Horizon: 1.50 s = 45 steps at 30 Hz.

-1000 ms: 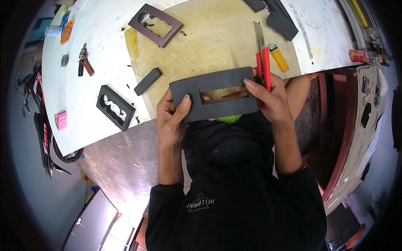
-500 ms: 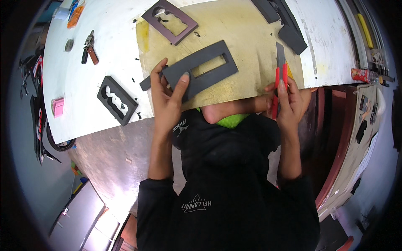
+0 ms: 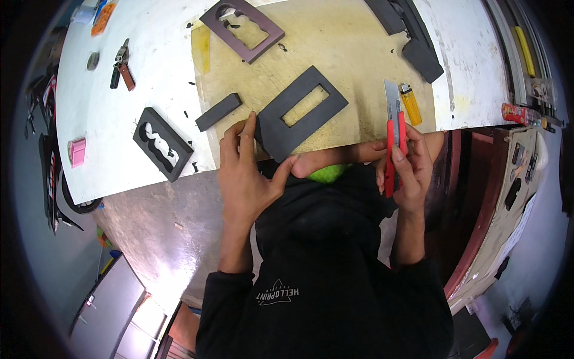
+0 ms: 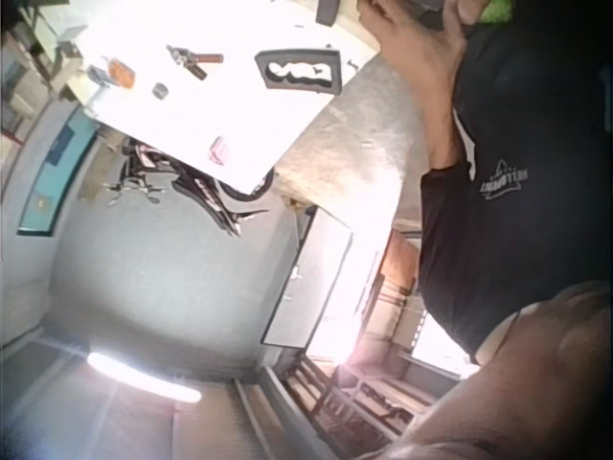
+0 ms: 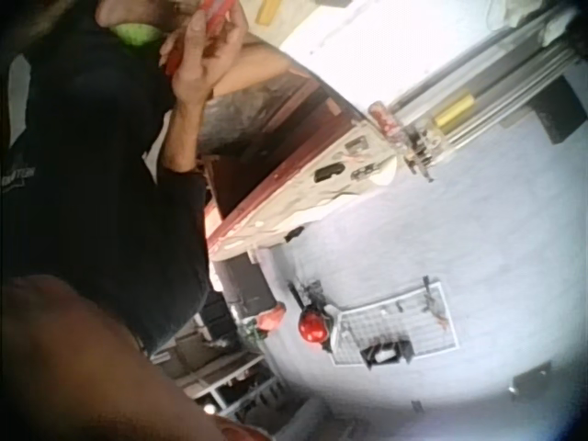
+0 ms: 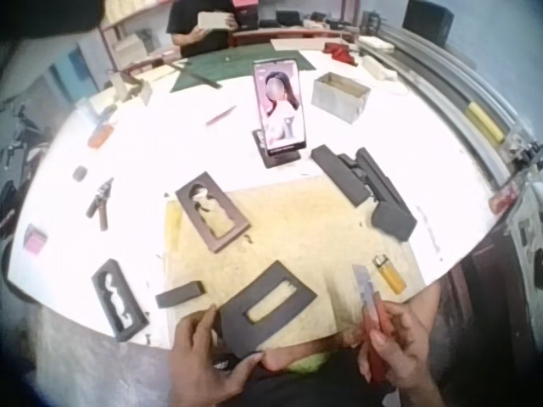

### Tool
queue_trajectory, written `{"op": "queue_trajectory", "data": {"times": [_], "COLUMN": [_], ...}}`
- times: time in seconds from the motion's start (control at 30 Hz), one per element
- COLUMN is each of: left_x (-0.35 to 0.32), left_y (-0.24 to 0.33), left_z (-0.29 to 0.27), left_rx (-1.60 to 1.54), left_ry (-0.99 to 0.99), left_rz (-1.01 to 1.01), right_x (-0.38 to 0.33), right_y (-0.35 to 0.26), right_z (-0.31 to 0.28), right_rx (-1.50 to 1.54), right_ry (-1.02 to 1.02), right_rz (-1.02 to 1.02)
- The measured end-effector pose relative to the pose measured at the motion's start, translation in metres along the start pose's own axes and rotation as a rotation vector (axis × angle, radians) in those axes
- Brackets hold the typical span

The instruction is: The person uses a red utility knife to cut a rectangular piece of dark gray foam on a white table. They score the foam, remove a rectangular section, and refine the edges of the cutout.

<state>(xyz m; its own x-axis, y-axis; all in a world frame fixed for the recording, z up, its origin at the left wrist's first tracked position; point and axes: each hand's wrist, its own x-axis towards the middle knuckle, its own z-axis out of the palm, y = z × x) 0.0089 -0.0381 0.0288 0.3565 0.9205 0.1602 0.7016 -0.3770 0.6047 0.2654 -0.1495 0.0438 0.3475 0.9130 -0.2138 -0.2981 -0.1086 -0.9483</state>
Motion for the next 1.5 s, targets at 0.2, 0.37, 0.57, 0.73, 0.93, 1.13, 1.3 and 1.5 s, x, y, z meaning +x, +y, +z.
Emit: {"op": "queue_trajectory", "data": {"times": [0.2,0.37,0.57,0.73,0.93,1.13,1.3,1.5], "left_x": [-0.007,-0.018,-0.019,-0.016,-0.01,-0.009,-0.009,-0.01], "left_y": [0.015,0.022,0.015,0.015,0.016,0.021,0.024,0.023], "left_z": [0.015,0.028,0.028,0.025,0.026,0.027,0.026,0.027], "left_rx": [0.096,0.086,-0.088,-0.155,-0.231,-0.297,-0.314,-0.294], "left_ry": [0.056,0.035,0.077,0.078,0.103,0.101,0.082,0.156], "left_rz": [-0.045,0.028,0.029,0.056,0.075,0.078,0.076,0.148], "right_x": [-0.004,-0.013,-0.016,-0.016,-0.014,-0.014,-0.015,-0.02], "right_y": [-0.002,0.008,0.012,0.019,0.021,0.027,0.017,0.024], "right_z": [0.018,0.019,0.021,0.022,0.022,0.019,0.026,0.028], "right_rx": [-0.031,-0.046,0.044,0.089,0.107,0.123,0.032,0.068], "right_ry": [0.061,-0.003,-0.034,-0.111,-0.16,-0.204,-0.202,-0.211], "right_rz": [-0.076,-0.061,-0.065,-0.089,-0.096,-0.116,-0.09,-0.131]}}
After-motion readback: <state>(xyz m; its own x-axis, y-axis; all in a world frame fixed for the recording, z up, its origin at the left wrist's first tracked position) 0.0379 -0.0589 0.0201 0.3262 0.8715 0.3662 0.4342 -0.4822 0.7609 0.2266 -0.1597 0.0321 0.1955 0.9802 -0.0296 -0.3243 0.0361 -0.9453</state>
